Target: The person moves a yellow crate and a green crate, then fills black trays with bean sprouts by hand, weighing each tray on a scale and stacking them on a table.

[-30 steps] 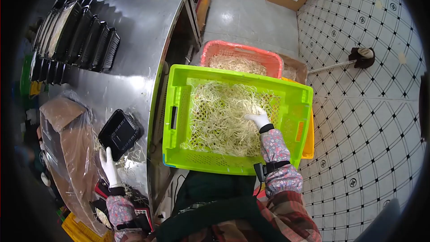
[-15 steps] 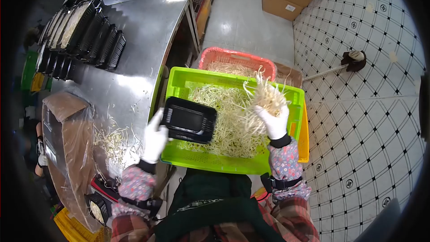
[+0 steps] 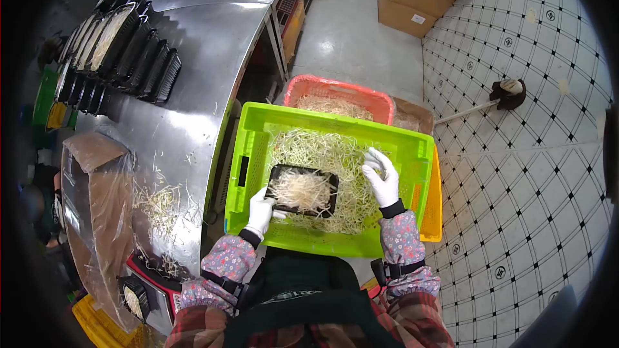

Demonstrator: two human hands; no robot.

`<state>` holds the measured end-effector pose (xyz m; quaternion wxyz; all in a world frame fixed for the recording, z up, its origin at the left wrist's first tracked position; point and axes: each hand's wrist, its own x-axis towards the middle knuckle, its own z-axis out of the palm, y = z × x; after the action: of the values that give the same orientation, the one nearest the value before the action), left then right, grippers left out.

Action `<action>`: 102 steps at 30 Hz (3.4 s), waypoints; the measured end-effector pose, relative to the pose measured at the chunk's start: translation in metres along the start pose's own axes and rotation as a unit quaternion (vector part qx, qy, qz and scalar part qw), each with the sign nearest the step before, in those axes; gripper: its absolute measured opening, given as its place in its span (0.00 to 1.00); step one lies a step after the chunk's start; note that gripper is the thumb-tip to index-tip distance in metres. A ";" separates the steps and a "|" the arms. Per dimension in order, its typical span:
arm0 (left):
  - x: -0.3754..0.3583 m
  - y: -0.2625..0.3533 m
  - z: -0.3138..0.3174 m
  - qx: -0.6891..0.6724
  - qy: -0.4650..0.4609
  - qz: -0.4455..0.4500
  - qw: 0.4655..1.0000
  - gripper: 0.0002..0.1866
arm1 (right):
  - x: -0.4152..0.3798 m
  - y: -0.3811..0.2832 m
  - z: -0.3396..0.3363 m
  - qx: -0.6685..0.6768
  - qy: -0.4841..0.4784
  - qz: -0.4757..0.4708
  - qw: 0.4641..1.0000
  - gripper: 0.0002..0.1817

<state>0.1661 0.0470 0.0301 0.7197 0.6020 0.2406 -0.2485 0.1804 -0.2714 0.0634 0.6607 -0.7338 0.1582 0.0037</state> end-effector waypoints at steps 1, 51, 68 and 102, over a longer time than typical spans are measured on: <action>0.001 0.000 -0.005 0.009 0.003 -0.019 1.000 0.22 | 0.007 0.020 -0.006 -0.027 0.008 0.028 0.999 0.33; -0.113 0.056 -0.078 -0.093 0.177 0.115 0.973 0.22 | -0.033 0.195 0.035 -0.471 -0.239 0.019 0.849 0.45; -0.064 0.051 -0.031 0.019 0.089 0.047 0.995 0.26 | -0.018 0.125 -0.025 -0.281 -0.170 0.083 0.941 0.28; -0.112 0.018 0.010 -0.176 0.067 0.160 0.969 0.27 | -0.070 -0.105 0.128 -0.471 -0.249 -0.454 0.714 0.38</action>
<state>0.0932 0.0475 0.1169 0.8271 0.5116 0.2289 -0.0426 0.1648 -0.1235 0.1638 0.1675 -0.9061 -0.3865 -0.0396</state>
